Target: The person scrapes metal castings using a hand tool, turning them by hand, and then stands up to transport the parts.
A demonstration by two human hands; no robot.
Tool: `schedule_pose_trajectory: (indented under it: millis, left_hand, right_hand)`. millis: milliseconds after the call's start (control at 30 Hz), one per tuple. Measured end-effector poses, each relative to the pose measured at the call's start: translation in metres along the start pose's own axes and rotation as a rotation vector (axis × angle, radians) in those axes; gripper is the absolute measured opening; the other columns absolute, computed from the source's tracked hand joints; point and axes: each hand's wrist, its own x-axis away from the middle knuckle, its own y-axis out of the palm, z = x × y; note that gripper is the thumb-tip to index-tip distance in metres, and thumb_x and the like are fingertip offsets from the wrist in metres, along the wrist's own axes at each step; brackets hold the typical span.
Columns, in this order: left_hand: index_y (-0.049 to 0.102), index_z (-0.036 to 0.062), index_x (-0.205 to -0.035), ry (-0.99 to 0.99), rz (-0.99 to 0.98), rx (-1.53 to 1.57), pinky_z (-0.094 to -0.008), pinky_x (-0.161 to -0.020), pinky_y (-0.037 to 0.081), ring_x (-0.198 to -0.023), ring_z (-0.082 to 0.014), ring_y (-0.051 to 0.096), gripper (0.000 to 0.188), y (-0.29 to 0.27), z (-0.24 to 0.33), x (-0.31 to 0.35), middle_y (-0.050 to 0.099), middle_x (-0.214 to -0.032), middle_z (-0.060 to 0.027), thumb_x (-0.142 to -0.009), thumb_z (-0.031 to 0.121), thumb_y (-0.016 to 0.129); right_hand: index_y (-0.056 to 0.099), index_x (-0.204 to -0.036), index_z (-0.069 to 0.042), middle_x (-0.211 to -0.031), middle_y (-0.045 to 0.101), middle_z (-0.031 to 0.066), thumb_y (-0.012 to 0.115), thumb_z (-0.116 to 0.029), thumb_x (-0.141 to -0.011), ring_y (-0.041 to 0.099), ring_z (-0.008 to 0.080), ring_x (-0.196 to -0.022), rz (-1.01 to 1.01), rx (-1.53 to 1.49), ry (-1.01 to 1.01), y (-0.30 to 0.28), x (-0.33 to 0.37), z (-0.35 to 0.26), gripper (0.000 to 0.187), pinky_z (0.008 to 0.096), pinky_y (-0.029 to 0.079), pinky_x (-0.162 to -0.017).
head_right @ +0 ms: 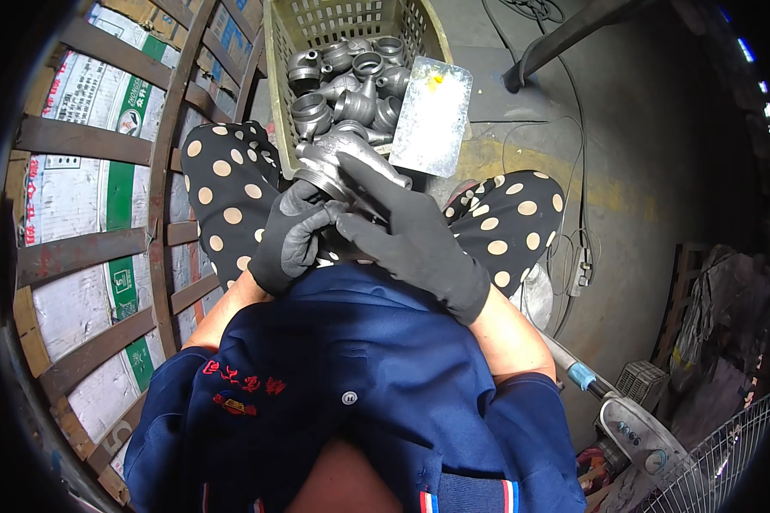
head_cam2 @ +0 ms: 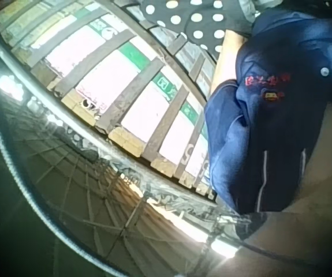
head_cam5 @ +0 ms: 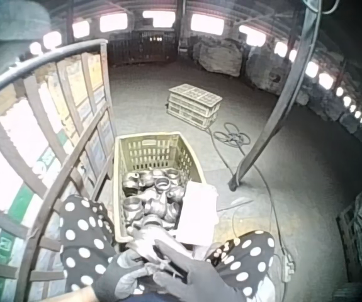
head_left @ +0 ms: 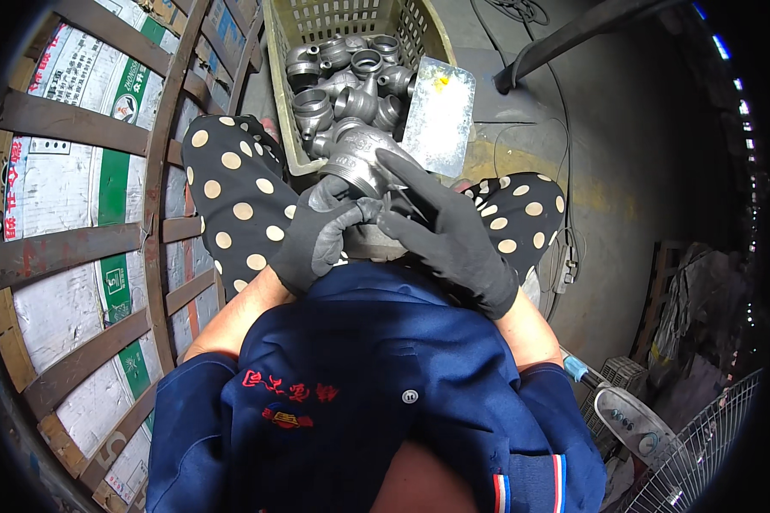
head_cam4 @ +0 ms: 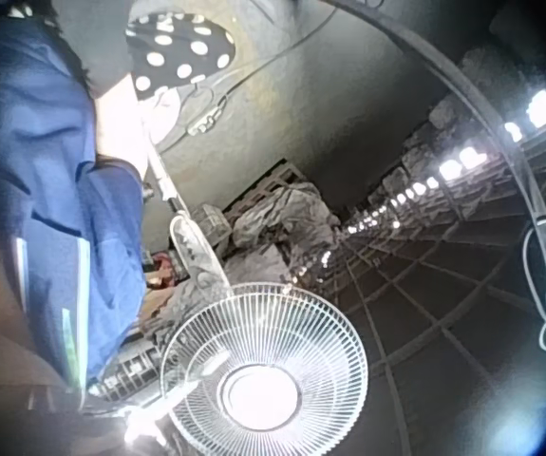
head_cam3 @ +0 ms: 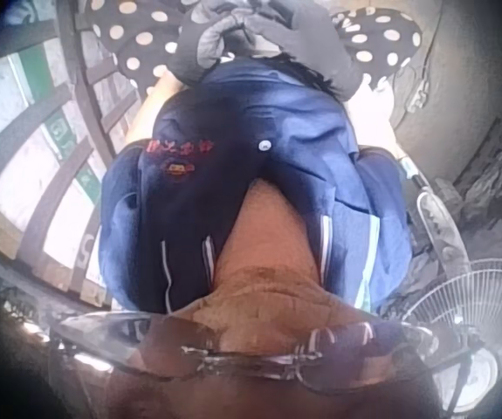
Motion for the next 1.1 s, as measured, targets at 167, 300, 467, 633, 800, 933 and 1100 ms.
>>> schedule_pose_trajectory:
  millis: [167, 300, 467, 633, 800, 933, 1100]
  left_hand:
    - [0.058, -0.0028, -0.117, 0.005, 0.013, -0.021, -0.0242, -0.083, 0.049, -0.092, -0.0107, 0.063, 0.027, -0.009, -0.012, 0.000, 0.067, -0.105, -0.0074, -0.090, -0.001, 0.057]
    - [0.056, -0.0020, -0.117, 0.033, -0.102, 0.276, -0.0256, -0.084, 0.052, -0.092, -0.0145, 0.067, 0.027, -0.012, -0.006, -0.002, 0.067, -0.104, -0.0098, -0.090, -0.001, 0.058]
    - [0.056, -0.0022, -0.115, 0.023, -0.025, -0.070, -0.0239, -0.079, 0.053, -0.088, -0.0129, 0.066, 0.025, -0.010, 0.008, -0.006, 0.066, -0.099, -0.0079, -0.090, 0.001, 0.060]
    - [0.057, -0.0020, -0.114, 0.063, -0.062, -0.010, -0.0250, -0.079, 0.053, -0.089, -0.0132, 0.066, 0.025, -0.012, 0.000, -0.006, 0.066, -0.098, -0.0079, -0.090, 0.001, 0.060]
    - [0.053, -0.0028, -0.121, -0.092, -0.058, 0.311, -0.0349, -0.083, 0.056, -0.102, -0.0199, 0.063, 0.031, -0.021, 0.006, -0.007, 0.065, -0.105, -0.0114, -0.091, 0.001, 0.056]
    - [0.043, -0.0014, -0.135, -0.136, -0.069, 0.428, -0.0365, -0.078, 0.058, -0.107, -0.0284, 0.063, 0.042, -0.016, 0.020, -0.013, 0.058, -0.124, -0.0164, -0.094, 0.001, 0.051]
    - [0.043, -0.0007, -0.135, -0.186, -0.137, 0.553, -0.0351, -0.074, 0.057, -0.107, -0.0267, 0.062, 0.044, -0.028, 0.003, -0.017, 0.059, -0.123, -0.0161, -0.092, -0.001, 0.052]
  right_hand:
    - [0.048, -0.138, -0.006, -0.102, 0.066, 0.0240, 0.061, -0.020, -0.086, 0.067, 0.0343, -0.093, -0.051, 0.143, -0.122, 0.008, -0.014, 0.014, 0.056, 0.0376, 0.051, -0.082]
    - [0.049, -0.137, -0.006, -0.104, 0.066, 0.0235, 0.059, -0.017, -0.086, 0.067, 0.0348, -0.094, -0.066, 0.315, -0.129, 0.003, 0.006, 0.021, 0.053, 0.0381, 0.051, -0.082]
    - [0.049, -0.138, -0.006, -0.101, 0.067, 0.0181, 0.056, -0.012, -0.088, 0.066, 0.0213, -0.081, -0.085, 0.072, 0.162, -0.001, 0.007, -0.001, 0.051, 0.0326, 0.051, -0.080]
    - [0.051, -0.137, -0.006, -0.095, 0.067, 0.0140, 0.056, -0.011, -0.089, 0.059, 0.0121, -0.074, -0.028, 0.046, -0.141, 0.012, -0.002, 0.021, 0.048, 0.0281, 0.050, -0.074]
    - [0.056, -0.132, -0.004, -0.093, 0.068, 0.0105, 0.058, -0.013, -0.091, 0.059, 0.0097, -0.078, -0.162, 0.076, 0.153, 0.000, 0.012, 0.015, 0.042, 0.0253, 0.049, -0.073]
    - [0.058, -0.129, -0.003, -0.097, 0.069, 0.0105, 0.061, -0.014, -0.091, 0.060, 0.0089, -0.082, 0.040, -0.026, 0.138, -0.007, 0.022, 0.014, 0.039, 0.0243, 0.049, -0.074]
    - [0.053, -0.134, -0.001, -0.085, 0.056, -0.0030, 0.062, -0.004, -0.090, 0.047, 0.0038, -0.072, 0.312, 0.105, -0.017, -0.004, 0.020, 0.020, 0.046, 0.0188, 0.040, -0.064]
